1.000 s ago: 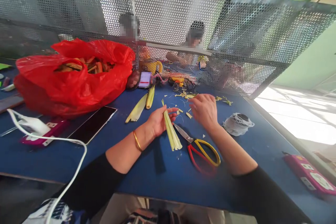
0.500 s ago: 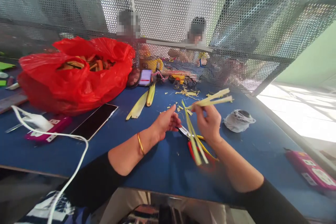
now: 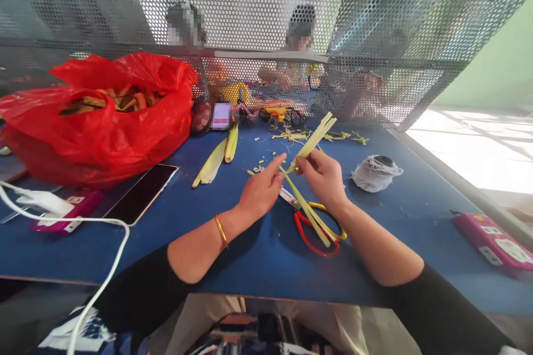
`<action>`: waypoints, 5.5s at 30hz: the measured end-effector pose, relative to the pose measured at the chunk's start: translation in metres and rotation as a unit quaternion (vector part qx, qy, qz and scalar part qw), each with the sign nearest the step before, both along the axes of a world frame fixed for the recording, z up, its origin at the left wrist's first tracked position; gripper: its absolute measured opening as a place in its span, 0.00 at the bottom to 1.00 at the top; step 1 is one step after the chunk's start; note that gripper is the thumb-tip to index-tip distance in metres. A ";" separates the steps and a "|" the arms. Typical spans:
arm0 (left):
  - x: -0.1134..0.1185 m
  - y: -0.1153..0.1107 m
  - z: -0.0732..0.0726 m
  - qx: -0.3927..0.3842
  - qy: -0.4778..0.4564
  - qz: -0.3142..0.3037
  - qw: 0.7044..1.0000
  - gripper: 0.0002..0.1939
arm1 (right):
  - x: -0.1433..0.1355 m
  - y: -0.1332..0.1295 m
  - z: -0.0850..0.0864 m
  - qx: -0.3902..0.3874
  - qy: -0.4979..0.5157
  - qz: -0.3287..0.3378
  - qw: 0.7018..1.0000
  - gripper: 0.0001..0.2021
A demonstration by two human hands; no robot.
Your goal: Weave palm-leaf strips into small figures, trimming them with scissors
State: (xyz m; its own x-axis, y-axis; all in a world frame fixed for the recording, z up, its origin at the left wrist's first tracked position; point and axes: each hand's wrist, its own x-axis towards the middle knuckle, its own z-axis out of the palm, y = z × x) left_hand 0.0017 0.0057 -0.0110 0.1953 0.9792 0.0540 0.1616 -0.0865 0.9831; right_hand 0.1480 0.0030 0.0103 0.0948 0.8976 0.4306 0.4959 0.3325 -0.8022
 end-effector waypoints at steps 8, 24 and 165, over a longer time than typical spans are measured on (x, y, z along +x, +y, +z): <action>-0.004 0.005 0.012 -0.360 -0.253 -0.082 0.894 0.09 | 0.015 0.012 0.002 -0.046 -0.003 0.093 0.995 0.09; -0.004 0.008 0.011 -0.374 -0.352 -0.027 0.858 0.13 | 0.010 0.006 -0.004 0.009 -0.040 0.161 0.986 0.08; -0.002 -0.001 0.014 -0.351 -0.423 -0.086 0.831 0.12 | 0.007 0.001 0.007 -0.177 0.104 0.114 0.972 0.10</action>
